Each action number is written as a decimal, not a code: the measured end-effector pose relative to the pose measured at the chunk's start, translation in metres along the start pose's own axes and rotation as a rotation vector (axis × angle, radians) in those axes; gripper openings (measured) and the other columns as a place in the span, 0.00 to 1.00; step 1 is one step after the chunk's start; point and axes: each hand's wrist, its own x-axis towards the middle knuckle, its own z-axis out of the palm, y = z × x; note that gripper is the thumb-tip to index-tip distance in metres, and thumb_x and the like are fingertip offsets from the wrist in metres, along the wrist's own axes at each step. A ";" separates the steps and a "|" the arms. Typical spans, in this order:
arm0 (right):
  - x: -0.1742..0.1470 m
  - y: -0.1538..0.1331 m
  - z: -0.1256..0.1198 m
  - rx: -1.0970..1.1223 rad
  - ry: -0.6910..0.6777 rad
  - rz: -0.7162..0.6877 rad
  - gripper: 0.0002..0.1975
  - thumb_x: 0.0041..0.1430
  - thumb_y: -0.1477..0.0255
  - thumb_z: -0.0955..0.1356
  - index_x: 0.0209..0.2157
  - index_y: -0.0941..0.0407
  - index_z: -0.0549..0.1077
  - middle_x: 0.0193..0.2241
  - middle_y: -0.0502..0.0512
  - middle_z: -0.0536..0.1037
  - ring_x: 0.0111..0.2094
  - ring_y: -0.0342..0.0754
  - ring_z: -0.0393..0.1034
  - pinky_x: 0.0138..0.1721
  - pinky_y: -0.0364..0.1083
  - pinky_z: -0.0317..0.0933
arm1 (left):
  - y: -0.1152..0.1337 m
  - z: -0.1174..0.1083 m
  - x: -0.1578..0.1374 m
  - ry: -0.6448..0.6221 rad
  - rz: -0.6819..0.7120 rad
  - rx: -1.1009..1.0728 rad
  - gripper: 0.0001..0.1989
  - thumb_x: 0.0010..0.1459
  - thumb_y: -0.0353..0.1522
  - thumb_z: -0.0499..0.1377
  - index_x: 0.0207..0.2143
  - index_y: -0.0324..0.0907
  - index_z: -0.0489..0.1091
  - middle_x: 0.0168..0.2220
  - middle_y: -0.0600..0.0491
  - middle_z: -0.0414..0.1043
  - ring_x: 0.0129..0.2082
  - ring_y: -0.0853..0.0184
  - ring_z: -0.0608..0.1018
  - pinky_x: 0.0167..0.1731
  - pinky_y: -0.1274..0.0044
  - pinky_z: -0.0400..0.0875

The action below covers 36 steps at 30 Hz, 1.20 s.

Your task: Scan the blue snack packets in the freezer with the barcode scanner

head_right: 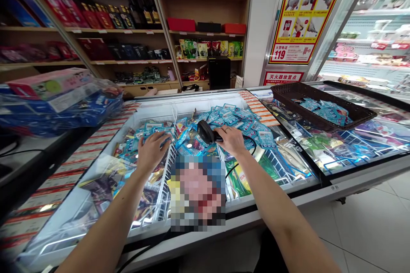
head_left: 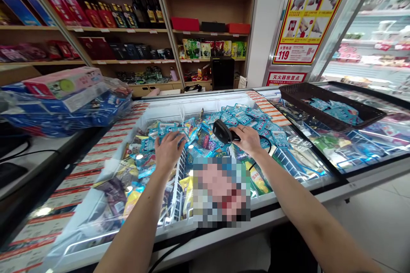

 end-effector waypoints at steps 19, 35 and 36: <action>0.001 0.002 0.006 -0.037 0.082 0.116 0.14 0.59 0.64 0.65 0.46 0.51 0.71 0.35 0.53 0.75 0.37 0.48 0.68 0.39 0.45 0.56 | -0.005 0.002 0.010 0.099 -0.194 0.101 0.20 0.62 0.32 0.41 0.51 0.43 0.66 0.61 0.44 0.56 0.65 0.56 0.50 0.59 0.50 0.34; 0.001 0.003 0.005 -0.083 0.030 0.180 0.17 0.59 0.62 0.64 0.49 0.50 0.70 0.39 0.55 0.75 0.38 0.50 0.68 0.39 0.46 0.57 | 0.086 0.031 0.028 -0.178 0.014 -0.265 0.30 0.43 0.54 0.60 0.47 0.50 0.69 0.51 0.46 0.65 0.55 0.47 0.63 0.54 0.54 0.52; 0.001 0.003 0.005 -0.080 0.037 0.180 0.17 0.59 0.62 0.65 0.48 0.51 0.70 0.39 0.55 0.75 0.38 0.50 0.68 0.39 0.46 0.57 | 0.084 0.033 0.029 -0.169 0.011 -0.287 0.31 0.42 0.53 0.61 0.47 0.49 0.68 0.51 0.46 0.65 0.54 0.47 0.63 0.53 0.55 0.53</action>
